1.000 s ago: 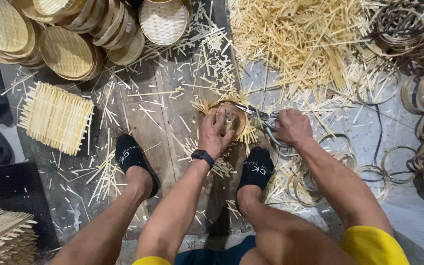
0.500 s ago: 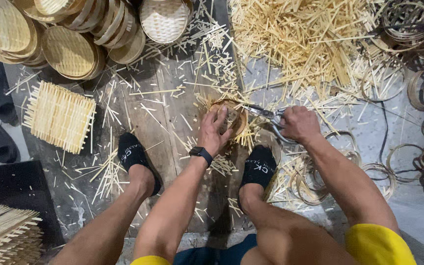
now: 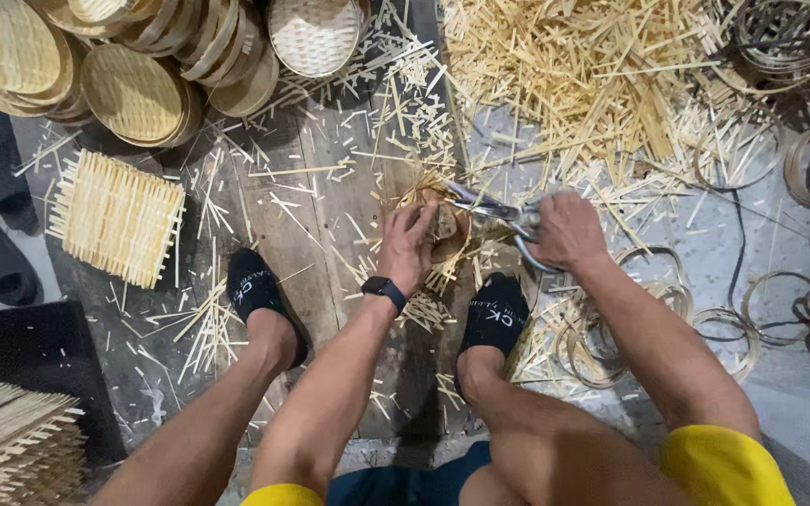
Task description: The person sits on the floor of a bamboo craft workshop and assembles woven bamboo steamer lids. They pick up circular bamboo rims and woven bamboo mats, trim bamboo strips with scissors, and press the rims and mats together to form basket lids, setting finished lids onto a large pile.
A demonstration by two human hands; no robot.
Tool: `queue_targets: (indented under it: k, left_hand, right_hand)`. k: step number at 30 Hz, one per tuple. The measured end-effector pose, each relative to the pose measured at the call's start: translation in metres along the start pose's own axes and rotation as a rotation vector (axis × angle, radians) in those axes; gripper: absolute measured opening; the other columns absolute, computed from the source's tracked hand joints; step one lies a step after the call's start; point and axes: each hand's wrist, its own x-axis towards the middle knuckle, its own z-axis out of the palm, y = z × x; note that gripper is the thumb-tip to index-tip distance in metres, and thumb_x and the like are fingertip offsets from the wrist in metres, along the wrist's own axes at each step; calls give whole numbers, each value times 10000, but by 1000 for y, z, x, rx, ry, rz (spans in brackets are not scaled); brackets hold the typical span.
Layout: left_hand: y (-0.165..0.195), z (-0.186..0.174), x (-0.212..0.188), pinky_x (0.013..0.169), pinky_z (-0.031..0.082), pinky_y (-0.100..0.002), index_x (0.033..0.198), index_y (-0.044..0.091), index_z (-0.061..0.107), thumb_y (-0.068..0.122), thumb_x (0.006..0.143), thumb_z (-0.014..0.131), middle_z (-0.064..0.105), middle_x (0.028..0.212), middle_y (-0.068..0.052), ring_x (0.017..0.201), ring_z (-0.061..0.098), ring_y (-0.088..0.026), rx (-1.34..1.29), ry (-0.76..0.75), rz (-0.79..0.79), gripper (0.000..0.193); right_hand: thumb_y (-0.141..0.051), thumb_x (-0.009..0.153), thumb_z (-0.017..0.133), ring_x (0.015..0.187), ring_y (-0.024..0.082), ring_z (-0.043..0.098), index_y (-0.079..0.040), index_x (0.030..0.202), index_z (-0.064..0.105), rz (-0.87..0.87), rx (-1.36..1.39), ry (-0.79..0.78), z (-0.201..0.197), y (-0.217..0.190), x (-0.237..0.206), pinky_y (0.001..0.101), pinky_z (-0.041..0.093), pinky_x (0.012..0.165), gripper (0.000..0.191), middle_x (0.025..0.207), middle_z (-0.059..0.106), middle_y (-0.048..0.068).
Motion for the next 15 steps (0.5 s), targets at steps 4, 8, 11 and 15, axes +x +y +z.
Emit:
queue_targets:
  k: [4,8,11,15]
  left_hand:
    - [6,-10,4,1121,465,-462,1538,224,525,-132,745,617,578,1440,-134,1316,513,-384,215,-106,55,874]
    - [30,-5,-6,1031,369,-544,1328,92,523,180,612,887,482,1322,-307,1216,451,-465,247,62,-264,809]
    - [46,14,-7,1084,390,-499,1402,-8,436,283,627,913,504,1305,-259,1250,470,-431,-85,283,-429,956]
    - [36,20,-5,1125,389,-502,1391,-22,454,244,651,894,523,1330,-252,1276,483,-431,68,254,-262,901]
  right_hand:
    - [-390,922,648,952,295,664,-52,1010,656,-21,-26,26,6,-9,9,426,558,835,349,979,675,161]
    - [-318,726,756,958,341,666,-42,961,669,-58,58,77,8,5,2,464,564,794,373,976,691,184]
    - [-339,724,768,935,349,669,-15,926,673,-114,52,278,5,5,1,475,562,751,394,953,687,188]
    - [-522,774,742,902,326,660,10,975,677,-80,-71,134,-2,-10,11,442,557,849,572,922,676,190]
